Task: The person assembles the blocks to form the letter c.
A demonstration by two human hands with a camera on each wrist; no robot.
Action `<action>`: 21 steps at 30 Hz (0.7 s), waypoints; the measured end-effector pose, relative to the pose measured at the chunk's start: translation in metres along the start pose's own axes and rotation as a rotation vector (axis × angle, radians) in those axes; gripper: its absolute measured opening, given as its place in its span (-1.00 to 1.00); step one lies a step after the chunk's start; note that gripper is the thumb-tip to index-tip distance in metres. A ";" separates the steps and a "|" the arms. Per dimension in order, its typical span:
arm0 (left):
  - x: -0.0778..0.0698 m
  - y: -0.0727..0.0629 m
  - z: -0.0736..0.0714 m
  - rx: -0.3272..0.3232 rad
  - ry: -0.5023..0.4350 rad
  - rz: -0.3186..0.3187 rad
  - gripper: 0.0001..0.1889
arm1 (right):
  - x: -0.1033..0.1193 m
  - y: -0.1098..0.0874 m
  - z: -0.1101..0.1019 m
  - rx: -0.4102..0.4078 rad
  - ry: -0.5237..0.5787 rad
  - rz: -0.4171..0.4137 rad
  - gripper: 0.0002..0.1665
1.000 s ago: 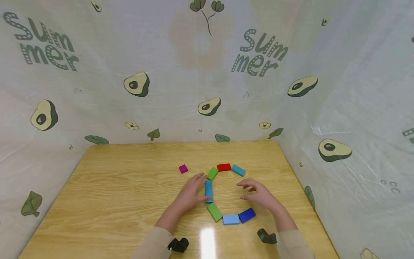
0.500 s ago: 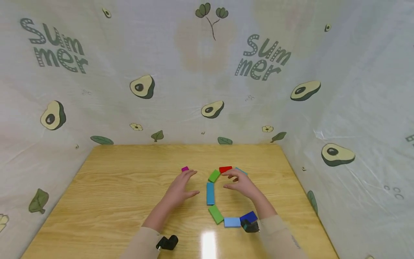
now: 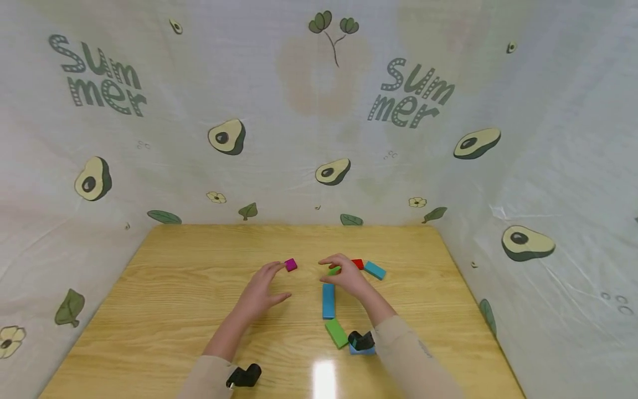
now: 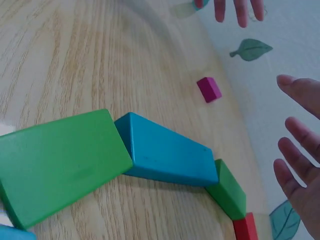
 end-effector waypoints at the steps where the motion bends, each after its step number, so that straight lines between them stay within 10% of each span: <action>1: 0.002 -0.001 -0.001 -0.001 -0.006 -0.007 -0.20 | -0.001 0.003 0.004 -0.003 0.002 0.004 -0.52; 21: 0.041 -0.023 -0.005 -0.051 -0.044 -0.040 -0.23 | -0.010 0.055 0.065 -0.012 -0.061 0.059 -0.57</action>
Point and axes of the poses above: each hand's wrist, its own y-axis towards the middle knuckle, its own z-axis out of the palm, x = y × z, the point moved 4 cm from there along y, towards the middle knuckle, and after that the axes turned 13 degrees about y, right-handed, at the moved point
